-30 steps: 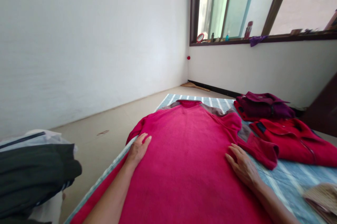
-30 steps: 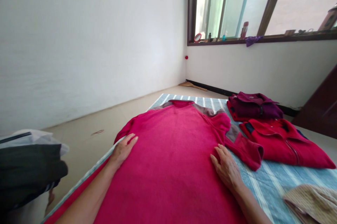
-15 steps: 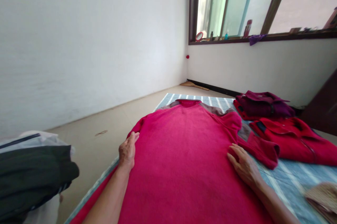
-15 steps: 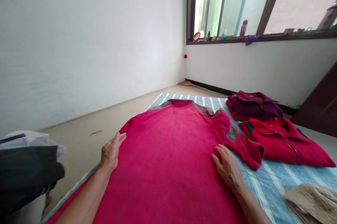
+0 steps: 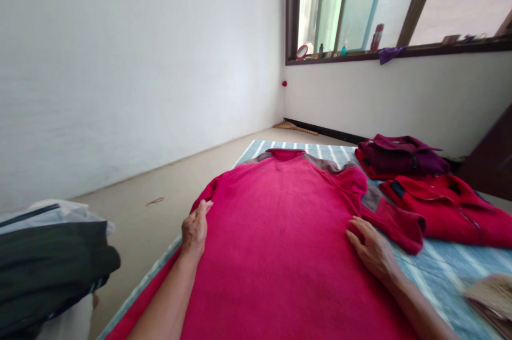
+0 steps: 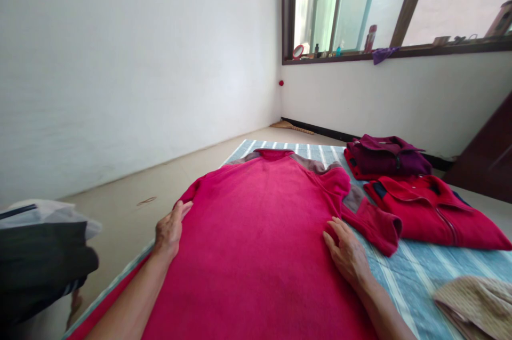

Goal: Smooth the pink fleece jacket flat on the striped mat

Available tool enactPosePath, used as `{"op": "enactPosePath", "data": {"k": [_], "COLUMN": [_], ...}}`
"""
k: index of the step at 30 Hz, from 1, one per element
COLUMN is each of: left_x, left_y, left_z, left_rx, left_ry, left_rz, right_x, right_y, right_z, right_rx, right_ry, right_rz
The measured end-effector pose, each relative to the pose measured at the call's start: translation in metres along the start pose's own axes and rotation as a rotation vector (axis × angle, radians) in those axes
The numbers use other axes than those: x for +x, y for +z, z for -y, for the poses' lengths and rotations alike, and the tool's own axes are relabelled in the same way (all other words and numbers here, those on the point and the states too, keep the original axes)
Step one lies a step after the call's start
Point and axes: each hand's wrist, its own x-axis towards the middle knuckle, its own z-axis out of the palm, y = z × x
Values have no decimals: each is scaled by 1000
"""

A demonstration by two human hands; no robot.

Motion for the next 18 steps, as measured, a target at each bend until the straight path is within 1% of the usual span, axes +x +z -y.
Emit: {"op": "enactPosePath", "data": {"k": [5, 12, 18], "left_x": [3, 4, 3], "left_y": [1, 1, 0], "left_z": [4, 3, 1], "left_rx": [45, 100, 226], "left_ry": [17, 48, 93], "left_rz": [10, 18, 35], "right_x": [1, 0, 1], "right_y": [0, 1, -1], "right_z": [1, 1, 3], "right_rx": [-3, 10, 8], "right_ry": [6, 15, -9], "right_rz": [-14, -17, 8]}}
